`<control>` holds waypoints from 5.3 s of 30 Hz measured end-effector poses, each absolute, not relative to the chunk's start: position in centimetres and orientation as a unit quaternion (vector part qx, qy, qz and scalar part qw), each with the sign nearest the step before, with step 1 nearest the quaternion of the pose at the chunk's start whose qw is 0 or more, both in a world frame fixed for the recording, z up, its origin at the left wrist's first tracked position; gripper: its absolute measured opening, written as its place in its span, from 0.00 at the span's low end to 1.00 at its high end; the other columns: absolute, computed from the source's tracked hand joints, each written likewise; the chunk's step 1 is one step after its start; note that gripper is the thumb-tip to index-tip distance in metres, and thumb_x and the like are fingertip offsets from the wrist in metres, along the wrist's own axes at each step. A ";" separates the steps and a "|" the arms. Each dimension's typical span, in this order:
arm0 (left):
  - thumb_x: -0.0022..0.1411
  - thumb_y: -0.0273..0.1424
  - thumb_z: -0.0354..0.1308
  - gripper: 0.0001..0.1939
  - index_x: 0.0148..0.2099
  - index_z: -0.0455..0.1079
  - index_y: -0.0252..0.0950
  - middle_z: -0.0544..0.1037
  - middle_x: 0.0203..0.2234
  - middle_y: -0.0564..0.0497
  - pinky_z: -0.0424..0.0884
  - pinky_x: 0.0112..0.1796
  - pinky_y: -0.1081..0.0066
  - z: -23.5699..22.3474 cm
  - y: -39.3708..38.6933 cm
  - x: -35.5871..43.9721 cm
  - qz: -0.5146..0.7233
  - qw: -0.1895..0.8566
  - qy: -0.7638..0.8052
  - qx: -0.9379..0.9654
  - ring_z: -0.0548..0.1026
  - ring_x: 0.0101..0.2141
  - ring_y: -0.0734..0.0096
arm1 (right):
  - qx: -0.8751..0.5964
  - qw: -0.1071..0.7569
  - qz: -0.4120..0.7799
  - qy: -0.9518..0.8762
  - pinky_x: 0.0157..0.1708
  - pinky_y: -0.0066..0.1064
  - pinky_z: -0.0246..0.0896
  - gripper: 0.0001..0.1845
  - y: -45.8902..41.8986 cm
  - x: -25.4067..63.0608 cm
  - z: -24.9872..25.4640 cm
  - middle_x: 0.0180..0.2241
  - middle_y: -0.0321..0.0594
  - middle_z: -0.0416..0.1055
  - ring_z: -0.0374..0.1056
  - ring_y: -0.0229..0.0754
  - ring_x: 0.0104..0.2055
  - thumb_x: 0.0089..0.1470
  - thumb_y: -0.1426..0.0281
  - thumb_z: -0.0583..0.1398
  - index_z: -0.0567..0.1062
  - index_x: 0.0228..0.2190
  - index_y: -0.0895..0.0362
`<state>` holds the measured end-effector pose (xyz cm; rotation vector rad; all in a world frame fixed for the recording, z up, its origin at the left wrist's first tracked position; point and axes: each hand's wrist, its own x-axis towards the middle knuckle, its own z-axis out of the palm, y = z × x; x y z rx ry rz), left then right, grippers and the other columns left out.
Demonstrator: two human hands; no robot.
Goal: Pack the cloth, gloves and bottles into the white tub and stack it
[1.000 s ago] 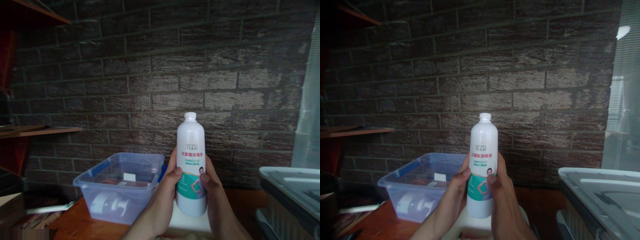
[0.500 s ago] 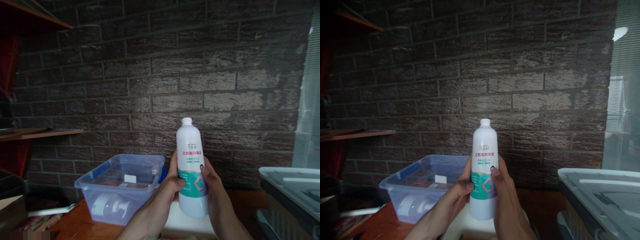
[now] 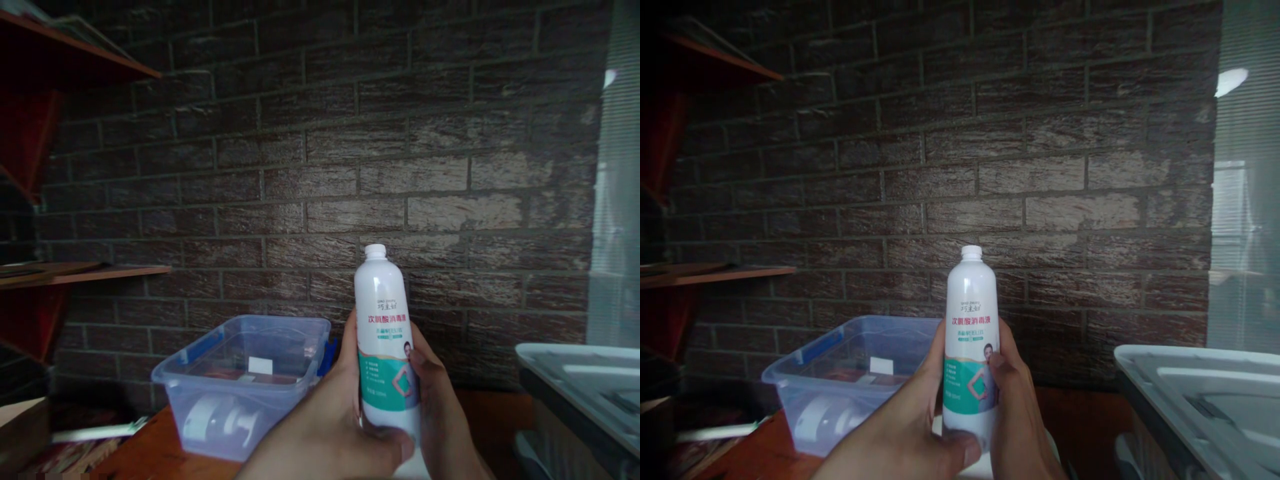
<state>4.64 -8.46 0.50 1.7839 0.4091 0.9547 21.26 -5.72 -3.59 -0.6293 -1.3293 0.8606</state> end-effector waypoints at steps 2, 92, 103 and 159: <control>0.55 0.27 0.69 0.49 0.72 0.46 0.48 0.74 0.51 0.44 0.71 0.44 0.61 0.7 -8.6 4.9 0.402 0.521 0.162 0.735 0.75 0.48 0.51 | -0.287 0.666 0.392 -0.566 0.53 0.51 0.69 0.35 -5.9 20.9 -3.6 0.53 0.43 0.79 0.74 0.61 0.53 0.60 0.49 0.56 0.70 0.63 0.50; 0.58 0.40 0.69 0.30 0.60 0.69 0.37 0.79 0.41 0.47 0.71 0.42 0.66 0.3 -6.0 5.4 0.619 0.535 0.210 0.536 0.76 0.40 0.60 | -0.194 0.516 0.533 -0.642 0.51 0.47 0.68 0.42 -7.1 18.8 -3.0 0.42 0.42 0.79 0.76 0.51 0.42 0.50 0.56 0.72 0.67 0.61 0.54; 0.55 0.39 0.73 0.30 0.56 0.69 0.37 0.78 0.35 0.52 0.70 0.36 0.72 0.6 -5.9 5.5 0.648 0.461 0.246 0.554 0.74 0.34 0.69 | -0.335 0.526 0.360 -0.694 0.45 0.40 0.71 0.31 -8.1 18.4 -2.3 0.43 0.44 0.78 0.75 0.52 0.44 0.52 0.60 0.69 0.70 0.55 0.55; 0.53 0.35 0.71 0.24 0.50 0.72 0.32 0.82 0.39 0.44 0.78 0.37 0.63 1.0 -5.7 5.2 0.690 0.541 0.197 0.438 0.82 0.34 0.60 | -0.338 0.452 0.367 -0.740 0.44 0.39 0.70 0.29 -8.9 18.2 -2.1 0.46 0.41 0.78 0.75 0.51 0.45 0.53 0.68 0.67 0.69 0.56 0.52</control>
